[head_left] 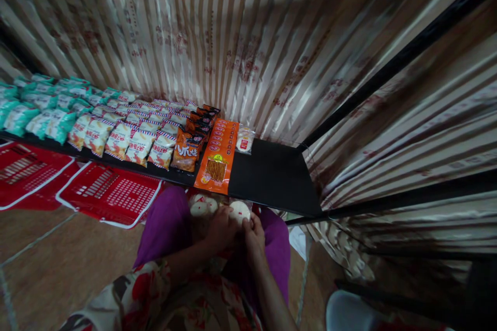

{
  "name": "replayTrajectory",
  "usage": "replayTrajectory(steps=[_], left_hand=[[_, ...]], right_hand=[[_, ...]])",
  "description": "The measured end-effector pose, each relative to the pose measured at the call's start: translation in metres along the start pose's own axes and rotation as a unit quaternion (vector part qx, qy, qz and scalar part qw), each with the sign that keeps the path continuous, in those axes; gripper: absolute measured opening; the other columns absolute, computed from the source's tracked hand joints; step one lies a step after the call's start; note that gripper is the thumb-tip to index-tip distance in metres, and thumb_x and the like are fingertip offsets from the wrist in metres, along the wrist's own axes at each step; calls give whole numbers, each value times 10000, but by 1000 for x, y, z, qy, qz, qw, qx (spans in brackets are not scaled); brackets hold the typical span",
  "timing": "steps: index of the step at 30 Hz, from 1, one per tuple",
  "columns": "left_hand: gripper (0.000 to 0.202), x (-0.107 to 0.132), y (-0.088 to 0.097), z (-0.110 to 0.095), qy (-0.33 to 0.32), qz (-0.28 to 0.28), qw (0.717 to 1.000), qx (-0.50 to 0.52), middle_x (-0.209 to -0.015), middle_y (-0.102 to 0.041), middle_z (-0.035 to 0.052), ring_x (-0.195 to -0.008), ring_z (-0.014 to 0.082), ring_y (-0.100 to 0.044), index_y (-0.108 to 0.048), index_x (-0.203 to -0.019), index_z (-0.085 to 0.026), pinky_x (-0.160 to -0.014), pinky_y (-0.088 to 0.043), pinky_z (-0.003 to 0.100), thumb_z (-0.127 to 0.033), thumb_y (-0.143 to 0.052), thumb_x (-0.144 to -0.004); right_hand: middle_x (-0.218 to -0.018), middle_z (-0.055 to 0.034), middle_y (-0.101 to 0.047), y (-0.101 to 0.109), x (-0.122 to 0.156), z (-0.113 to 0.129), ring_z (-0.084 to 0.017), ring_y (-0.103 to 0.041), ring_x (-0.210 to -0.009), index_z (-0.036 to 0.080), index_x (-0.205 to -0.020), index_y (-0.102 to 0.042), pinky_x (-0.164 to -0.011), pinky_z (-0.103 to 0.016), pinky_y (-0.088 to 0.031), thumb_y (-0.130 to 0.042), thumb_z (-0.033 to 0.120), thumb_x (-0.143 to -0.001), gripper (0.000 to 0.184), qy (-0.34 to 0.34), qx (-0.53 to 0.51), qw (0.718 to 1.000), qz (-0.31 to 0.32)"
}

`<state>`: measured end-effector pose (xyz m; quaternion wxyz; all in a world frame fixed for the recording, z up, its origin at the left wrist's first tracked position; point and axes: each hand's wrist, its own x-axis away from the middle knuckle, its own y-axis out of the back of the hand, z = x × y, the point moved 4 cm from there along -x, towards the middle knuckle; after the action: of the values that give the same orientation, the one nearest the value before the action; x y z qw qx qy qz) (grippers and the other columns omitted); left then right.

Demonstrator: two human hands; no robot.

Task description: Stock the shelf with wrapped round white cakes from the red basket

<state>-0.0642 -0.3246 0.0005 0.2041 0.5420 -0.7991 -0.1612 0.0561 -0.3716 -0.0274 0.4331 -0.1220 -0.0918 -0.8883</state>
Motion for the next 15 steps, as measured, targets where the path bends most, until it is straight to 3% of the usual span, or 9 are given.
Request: replayTrajectory(steps=[9,15], left_hand=[[401,2,-4,-4,20,19,997,72,-1219,-535,139,-1143,223,-487,-490,-1133,-137,-1013,-348,343,-341,-470,-788],[403,2,-3,-8,55,38,991,119,-1207,-543,155,-1146,238,-489,-497,-1116,-115,-1005,-345,348,-354,-461,-793]], right_hand=[[-1072,-73,-646,0,2,11,-227,-594,-985,193,-1095,-543,-861,-320,-456,-549,458,-691,483,74,97,992,19],[-1095,-70,-636,-2,8,20,-226,-592,-975,203,-1117,-541,-847,-313,-442,-511,458,-734,462,90,172,980,38]])
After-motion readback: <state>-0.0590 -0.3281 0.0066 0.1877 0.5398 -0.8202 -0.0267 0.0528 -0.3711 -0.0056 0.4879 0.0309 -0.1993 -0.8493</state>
